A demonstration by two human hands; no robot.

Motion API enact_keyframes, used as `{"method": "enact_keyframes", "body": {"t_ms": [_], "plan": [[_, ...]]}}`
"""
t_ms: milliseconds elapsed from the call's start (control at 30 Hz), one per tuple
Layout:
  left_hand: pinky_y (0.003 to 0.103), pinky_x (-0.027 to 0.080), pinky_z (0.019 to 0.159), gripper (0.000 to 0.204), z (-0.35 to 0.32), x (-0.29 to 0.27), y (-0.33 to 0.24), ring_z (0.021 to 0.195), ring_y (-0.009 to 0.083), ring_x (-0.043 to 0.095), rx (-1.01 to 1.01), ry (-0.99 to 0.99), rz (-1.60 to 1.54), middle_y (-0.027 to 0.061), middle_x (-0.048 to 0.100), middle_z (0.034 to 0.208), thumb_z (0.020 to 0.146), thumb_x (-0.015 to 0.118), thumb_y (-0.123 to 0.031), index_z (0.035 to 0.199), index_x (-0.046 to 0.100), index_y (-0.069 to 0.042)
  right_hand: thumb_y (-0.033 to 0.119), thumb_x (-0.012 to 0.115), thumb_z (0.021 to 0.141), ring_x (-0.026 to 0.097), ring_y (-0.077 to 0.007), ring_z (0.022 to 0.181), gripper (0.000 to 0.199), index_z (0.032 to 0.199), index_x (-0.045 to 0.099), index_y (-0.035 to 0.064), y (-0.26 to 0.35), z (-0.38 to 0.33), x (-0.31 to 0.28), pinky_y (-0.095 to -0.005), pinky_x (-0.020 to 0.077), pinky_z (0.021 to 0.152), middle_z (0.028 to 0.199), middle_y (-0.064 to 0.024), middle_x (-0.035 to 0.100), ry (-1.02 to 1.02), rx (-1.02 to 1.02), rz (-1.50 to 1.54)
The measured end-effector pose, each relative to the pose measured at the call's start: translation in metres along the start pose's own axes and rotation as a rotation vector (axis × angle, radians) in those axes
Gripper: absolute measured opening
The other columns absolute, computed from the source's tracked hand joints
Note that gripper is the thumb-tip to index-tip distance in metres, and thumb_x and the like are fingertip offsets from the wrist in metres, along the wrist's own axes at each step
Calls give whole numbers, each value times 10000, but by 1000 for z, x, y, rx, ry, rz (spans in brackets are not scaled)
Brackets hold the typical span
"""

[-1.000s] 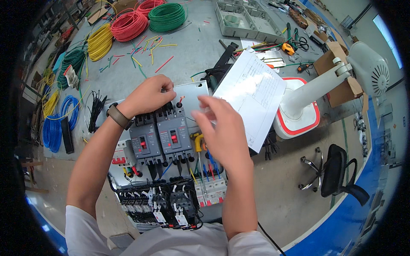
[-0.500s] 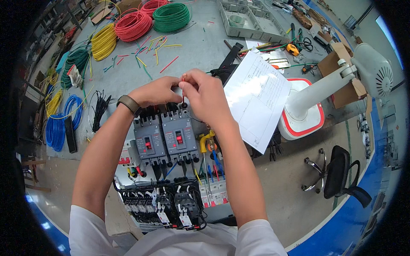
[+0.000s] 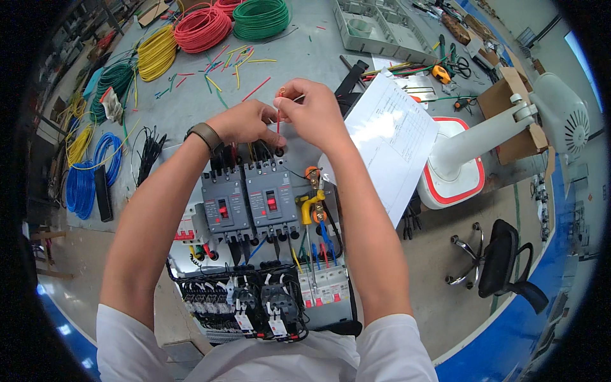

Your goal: The person connects multiple colored wires to terminals on an electrical panel using a screwdriver. They strip wire ends, insert them into terminal blocks, and tighten the screws to secure the connections.

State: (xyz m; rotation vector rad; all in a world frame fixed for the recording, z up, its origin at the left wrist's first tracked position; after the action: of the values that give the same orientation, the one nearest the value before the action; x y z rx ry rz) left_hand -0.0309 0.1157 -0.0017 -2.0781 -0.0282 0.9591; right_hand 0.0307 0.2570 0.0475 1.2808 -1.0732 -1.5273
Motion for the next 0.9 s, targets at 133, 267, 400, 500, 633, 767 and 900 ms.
{"method": "enact_keyframes", "body": {"t_ms": [133, 267, 400, 500, 633, 767, 900], "plan": [[390, 583, 1008, 702, 7, 5, 9, 1141, 294, 771, -35, 19, -96, 191, 818, 1223, 748, 1003, -356, 1333, 807, -20, 177, 810, 1015, 741, -113, 789, 181, 1045, 780, 2, -2, -8, -8, -282, 614, 746, 901, -57, 781, 148, 76, 43], [367, 603, 932, 606, 11, 6, 20, 1042, 237, 774, -84, -6, -246, 148, 831, 1153, 735, 988, -247, 1281, 835, -32, 269, 786, 1043, 786, -149, 830, 242, 1000, 761, 33, 1, -19, 1, -281, 616, 734, 904, -91, 801, 303, 289, 211], [372, 592, 835, 351, 9, 6, 5, 932, 192, 752, -92, -60, -214, 113, 832, 1034, 819, 867, -22, 1166, 840, 24, 277, 826, 1007, 776, -142, 823, 245, 955, 716, 65, -23, -23, 1, -268, 575, 676, 926, -82, 797, 383, 418, 204], [368, 599, 862, 389, 12, 5, 13, 950, 200, 756, -114, -86, -216, 120, 832, 1046, 796, 853, 9, 1184, 842, 34, 364, 875, 969, 715, -122, 791, 317, 944, 739, 78, -28, -27, 9, -278, 520, 653, 927, -58, 774, 448, 497, 163], [378, 605, 825, 450, 16, 7, 31, 948, 233, 776, -133, -103, -293, 122, 843, 1039, 740, 933, -101, 1186, 881, -83, 378, 850, 999, 624, -91, 778, 324, 908, 801, 71, -37, -33, 17, -282, 492, 693, 853, 1, 724, 550, 543, 11], [373, 602, 844, 462, 19, 14, 34, 961, 228, 778, -130, -81, -322, 131, 846, 1065, 749, 933, -89, 1205, 869, -52, 325, 830, 1017, 633, -95, 788, 290, 896, 794, 64, -41, -33, 22, -285, 503, 697, 821, 7, 709, 572, 514, -24], [376, 607, 873, 467, 18, 17, 32, 995, 232, 784, -117, -64, -340, 143, 845, 1102, 774, 924, -90, 1233, 856, -40, 296, 832, 1014, 631, -99, 754, 283, 886, 778, 49, -48, -35, 21, -286, 507, 680, 800, 0, 703, 560, 525, -36]]}}
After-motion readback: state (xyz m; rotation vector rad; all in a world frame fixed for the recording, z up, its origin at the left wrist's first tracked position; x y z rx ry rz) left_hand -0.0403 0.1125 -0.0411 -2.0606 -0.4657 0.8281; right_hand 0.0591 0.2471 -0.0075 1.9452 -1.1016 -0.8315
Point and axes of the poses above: each hand's wrist, its own z-axis towards the middle knuckle, its own x-axis out of the palm, y = z × x, the point moved 7 cm from there along z, towards the middle knuckle
